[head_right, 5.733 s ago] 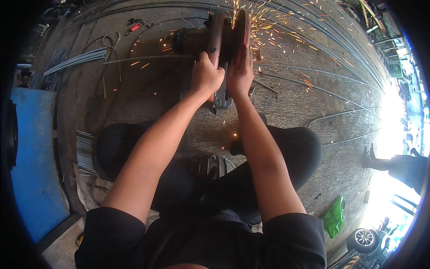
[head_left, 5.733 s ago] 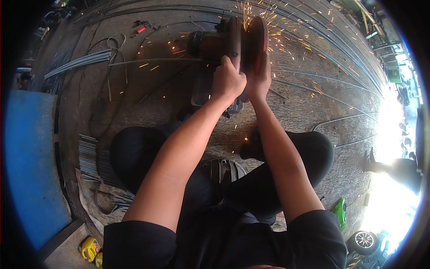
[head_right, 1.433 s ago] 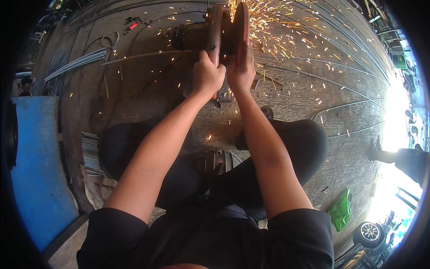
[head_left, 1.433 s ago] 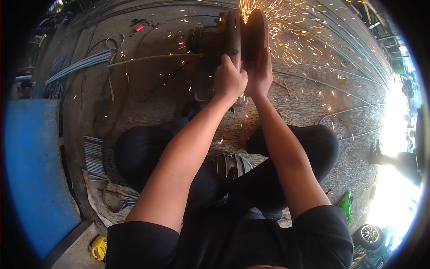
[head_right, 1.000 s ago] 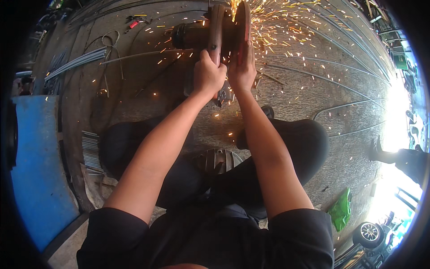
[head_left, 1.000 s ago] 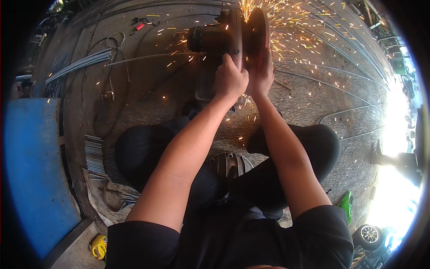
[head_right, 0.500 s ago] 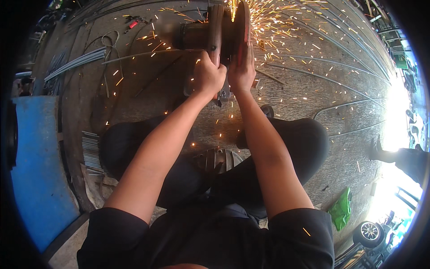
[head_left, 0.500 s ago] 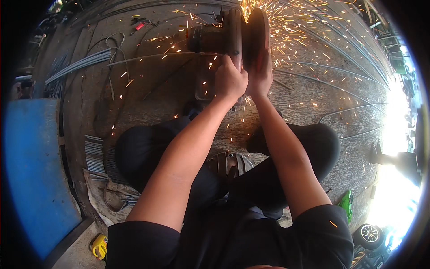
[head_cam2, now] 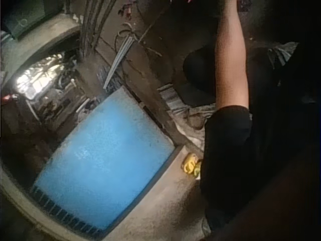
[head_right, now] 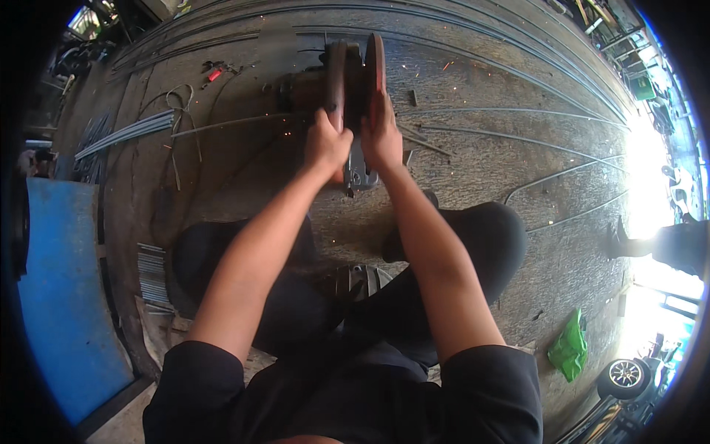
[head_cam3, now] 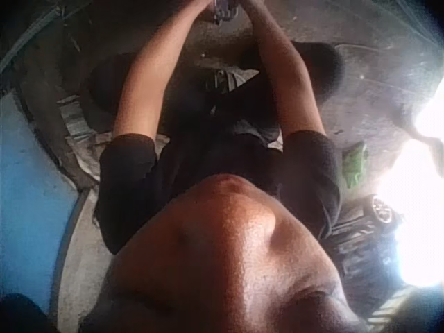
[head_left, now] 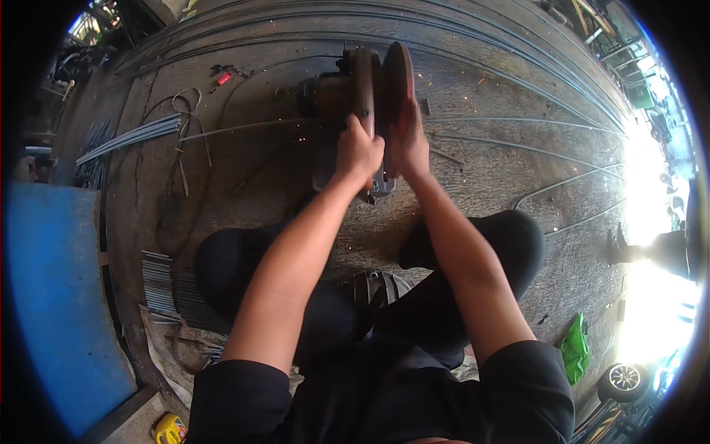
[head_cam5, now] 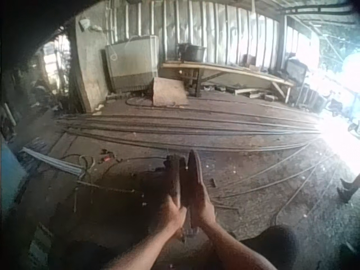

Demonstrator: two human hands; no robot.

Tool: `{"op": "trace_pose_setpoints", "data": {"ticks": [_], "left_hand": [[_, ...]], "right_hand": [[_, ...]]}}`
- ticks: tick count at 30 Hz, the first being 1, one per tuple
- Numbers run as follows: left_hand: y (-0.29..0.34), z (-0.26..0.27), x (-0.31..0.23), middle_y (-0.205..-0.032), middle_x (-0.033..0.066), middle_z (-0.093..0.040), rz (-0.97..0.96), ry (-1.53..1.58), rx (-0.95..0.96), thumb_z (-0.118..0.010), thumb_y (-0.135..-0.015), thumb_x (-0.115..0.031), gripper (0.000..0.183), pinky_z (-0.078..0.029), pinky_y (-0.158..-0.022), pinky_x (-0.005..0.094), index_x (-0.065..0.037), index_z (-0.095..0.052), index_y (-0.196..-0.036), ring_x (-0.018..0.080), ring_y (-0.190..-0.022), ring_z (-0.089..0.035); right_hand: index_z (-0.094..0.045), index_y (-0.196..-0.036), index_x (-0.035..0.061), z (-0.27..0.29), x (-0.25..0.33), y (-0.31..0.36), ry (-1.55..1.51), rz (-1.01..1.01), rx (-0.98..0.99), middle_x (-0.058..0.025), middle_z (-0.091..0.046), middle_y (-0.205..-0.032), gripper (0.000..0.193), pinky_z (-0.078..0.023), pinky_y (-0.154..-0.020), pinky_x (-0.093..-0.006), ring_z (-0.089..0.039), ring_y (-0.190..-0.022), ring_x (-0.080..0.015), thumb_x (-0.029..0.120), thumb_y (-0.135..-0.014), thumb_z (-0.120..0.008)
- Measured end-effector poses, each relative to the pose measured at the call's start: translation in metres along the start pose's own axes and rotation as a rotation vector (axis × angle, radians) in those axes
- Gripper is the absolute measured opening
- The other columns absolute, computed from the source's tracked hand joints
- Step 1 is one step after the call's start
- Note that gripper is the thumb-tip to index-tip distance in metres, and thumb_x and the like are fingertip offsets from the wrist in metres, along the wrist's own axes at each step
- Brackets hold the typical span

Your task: Cut long metal pipes into smaller segments using a metal chop saw.

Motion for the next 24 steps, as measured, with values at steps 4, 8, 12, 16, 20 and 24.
{"op": "trace_pose_setpoints", "data": {"ticks": [4, 8, 12, 16, 20, 24], "left_hand": [[-0.037, 0.022, -0.033, -0.091, 0.0316, -0.061, -0.054, -0.043, 0.012, -0.064, -0.066, -0.021, 0.049, -0.049, -0.081, 0.0433, 0.01, -0.053, -0.103, 0.0417, -0.091, -0.061], [-0.081, 0.04, -0.063, -0.082, 0.0251, -0.065, -0.142, -0.134, 0.024, -0.068, -0.064, -0.022, 0.04, -0.052, -0.07, 0.0404, 0.009, -0.06, -0.086, 0.0342, -0.079, -0.066], [-0.105, 0.047, -0.081, -0.066, 0.0158, -0.062, -0.015, -0.008, 0.256, -0.062, -0.072, -0.013, 0.023, -0.05, -0.043, 0.0336, 0.008, -0.059, -0.081, 0.0216, -0.053, -0.063], [-0.096, 0.05, -0.089, -0.071, 0.0117, -0.06, 0.095, 0.1, 0.304, -0.059, -0.074, -0.01, 0.021, -0.051, -0.046, 0.0324, 0.006, -0.056, -0.087, 0.0194, -0.058, -0.062], [-0.088, 0.05, -0.098, -0.075, 0.0105, -0.059, 0.111, 0.045, 0.301, -0.058, -0.074, -0.009, 0.023, -0.051, -0.046, 0.0313, 0.004, -0.055, -0.092, 0.0181, -0.06, -0.062], [-0.086, 0.049, -0.1, -0.083, 0.0097, -0.059, 0.157, 0.052, 0.263, -0.056, -0.077, -0.009, 0.024, -0.051, -0.047, 0.0301, 0.003, -0.053, -0.098, 0.0172, -0.064, -0.062]], "right_hand": [[-0.046, -0.128, 0.0119, 0.035, 0.004, -0.065, -0.101, -0.2, 0.152, -0.0217, -0.065, -0.093, 0.048, -0.049, -0.077, -0.0451, -0.061, -0.091, -0.0411, 0.036, -0.088, -0.054], [-0.066, -0.098, 0.0049, 0.068, -0.024, -0.107, -0.127, -0.311, 0.076, -0.0153, -0.068, -0.08, 0.031, -0.051, -0.069, -0.0359, -0.066, -0.078, -0.0331, 0.032, -0.087, -0.057], [-0.068, -0.095, 0.0056, 0.058, -0.101, -0.099, -0.402, -0.653, -0.088, -0.0171, -0.068, -0.084, 0.025, -0.052, -0.069, -0.0354, -0.066, -0.076, -0.0332, 0.026, -0.085, -0.058], [-0.069, -0.092, 0.0029, 0.003, -0.185, -0.051, -0.051, -1.005, 0.144, -0.0159, -0.068, -0.093, 0.02, -0.053, -0.065, -0.0353, -0.067, -0.087, -0.0247, 0.012, -0.08, -0.056], [-0.063, -0.087, 0.001, -0.065, -0.236, -0.003, -0.524, -1.487, -0.014, -0.014, -0.064, -0.083, 0.012, -0.051, -0.057, -0.0396, -0.065, -0.075, -0.0238, 0.008, -0.079, -0.057], [-0.054, -0.088, 0.003, -0.105, -0.267, 0.016, -0.965, -1.847, -0.484, -0.0125, -0.056, -0.073, 0.009, -0.044, -0.044, -0.0357, -0.057, -0.056, -0.0256, 0.009, -0.082, -0.055]]}}
Point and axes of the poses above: each hand's wrist, its own y-axis away from the middle knuckle, its own z-axis out of the back of the hand, x = y × z, the point moved 2 cm from there along -y, towards the middle knuckle
